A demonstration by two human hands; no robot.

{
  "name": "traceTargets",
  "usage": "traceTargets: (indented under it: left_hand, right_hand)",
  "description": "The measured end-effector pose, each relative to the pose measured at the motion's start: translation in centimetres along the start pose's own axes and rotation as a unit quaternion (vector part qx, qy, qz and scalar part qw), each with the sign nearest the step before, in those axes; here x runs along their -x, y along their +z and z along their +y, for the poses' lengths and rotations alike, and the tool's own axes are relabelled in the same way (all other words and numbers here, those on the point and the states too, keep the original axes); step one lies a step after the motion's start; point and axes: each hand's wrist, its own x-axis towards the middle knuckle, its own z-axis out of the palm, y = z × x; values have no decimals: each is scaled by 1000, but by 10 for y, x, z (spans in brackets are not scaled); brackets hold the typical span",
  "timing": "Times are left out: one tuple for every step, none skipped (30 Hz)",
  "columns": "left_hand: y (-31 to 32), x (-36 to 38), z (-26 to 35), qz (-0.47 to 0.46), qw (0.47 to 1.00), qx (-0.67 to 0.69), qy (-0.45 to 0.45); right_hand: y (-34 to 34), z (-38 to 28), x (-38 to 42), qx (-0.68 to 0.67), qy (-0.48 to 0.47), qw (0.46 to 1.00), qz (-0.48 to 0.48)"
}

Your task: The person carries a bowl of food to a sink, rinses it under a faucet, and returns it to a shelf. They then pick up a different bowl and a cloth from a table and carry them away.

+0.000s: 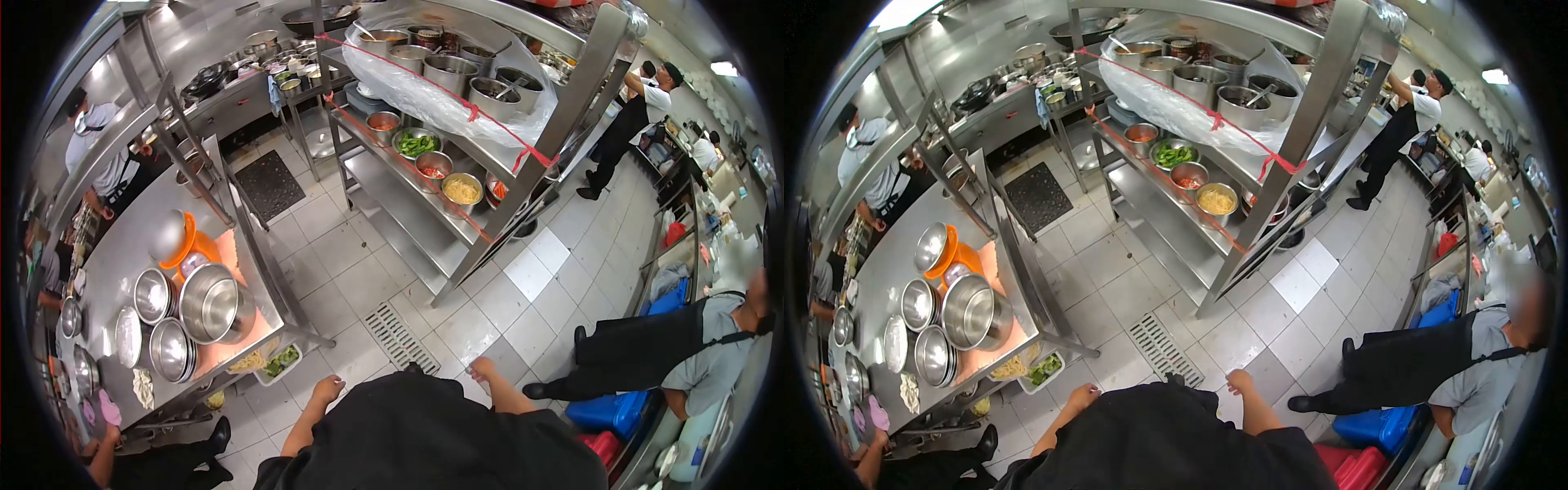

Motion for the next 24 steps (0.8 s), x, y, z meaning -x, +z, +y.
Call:
traceTargets:
  left_hand:
    - [4, 13, -12, 14, 1000, 11, 3]
    - [6, 28, -25, 14, 1000, 12, 4]
    - [8, 44, -38, 12, 999, 29, -24]
    - [13, 60, -53, 8, 998, 46, -50]
    - [28, 70, -88, 20, 999, 33, -36]
    - [42, 80, -124, 33, 999, 21, -20]
    - [48, 99, -143, 34, 998, 24, -47]
    - [53, 119, -161, 36, 996, 28, -74]
    - [66, 136, -193, 55, 993, 93, -55]
    - [79, 152, -224, 74, 984, 158, -36]
    - [87, 170, -245, 69, 982, 167, -46]
    - [94, 188, -263, 51, 985, 145, -72]
    - [99, 203, -274, 35, 987, 131, -89]
    - [101, 216, -283, 19, 987, 119, -102]
    - [103, 228, -289, 4, 988, 109, -112]
    - [104, 236, -294, -8, 988, 99, -117]
    - [108, 238, -301, -16, 989, 92, -116]
    - [111, 238, -309, -21, 990, 82, -110]
    - [111, 235, -313, -24, 993, 69, -93]
    - [111, 231, -318, -27, 996, 50, -65]
    - [104, 224, -318, -20, 999, -2, 25]
    - [101, 208, -321, 0, 995, 73, -62]
    - [98, 189, -322, 39, 982, 156, -103]
    - [75, 190, -299, 72, 959, 249, -118]
  right_hand:
    - [4, -9, 5, 1, 1, 1000, 1]
    - [9, -23, 12, 1, -21, 1000, 9]
    - [17, -35, 21, 0, -43, 999, 19]
    - [28, -45, 34, 0, -42, 999, 21]
    - [42, -53, 49, -2, -72, 997, 29]
    - [58, -59, 61, -2, -102, 994, 38]
    - [76, -61, 68, 0, -101, 994, 42]
    - [95, -62, 74, 14, -107, 994, 25]
    - [111, -63, 81, 29, -112, 993, 6]
    - [126, -60, 87, 33, -111, 993, 8]
    - [140, -57, 93, 68, -113, 991, -8]
    - [154, -57, 98, 102, -117, 988, -23]
    - [166, -57, 112, 106, -105, 988, -28]
    - [174, -53, 115, 110, -105, 988, -27]
    - [183, -44, 116, 136, -104, 985, -27]
    - [190, -38, 118, 162, -103, 981, -27]
    - [194, -33, 124, 178, -120, 977, -6]
    - [200, -33, 127, 183, -121, 976, -7]
    - [207, -31, 123, 220, -206, 953, 41]
    - [213, -30, 118, 255, -290, 918, 86]
    - [223, -53, 153, 295, -317, 895, 106]
    - [236, -74, 170, 304, -321, 892, 98]
    - [253, -97, 187, 302, -398, 863, 77]
    - [271, -123, 204, 298, -474, 827, 52]
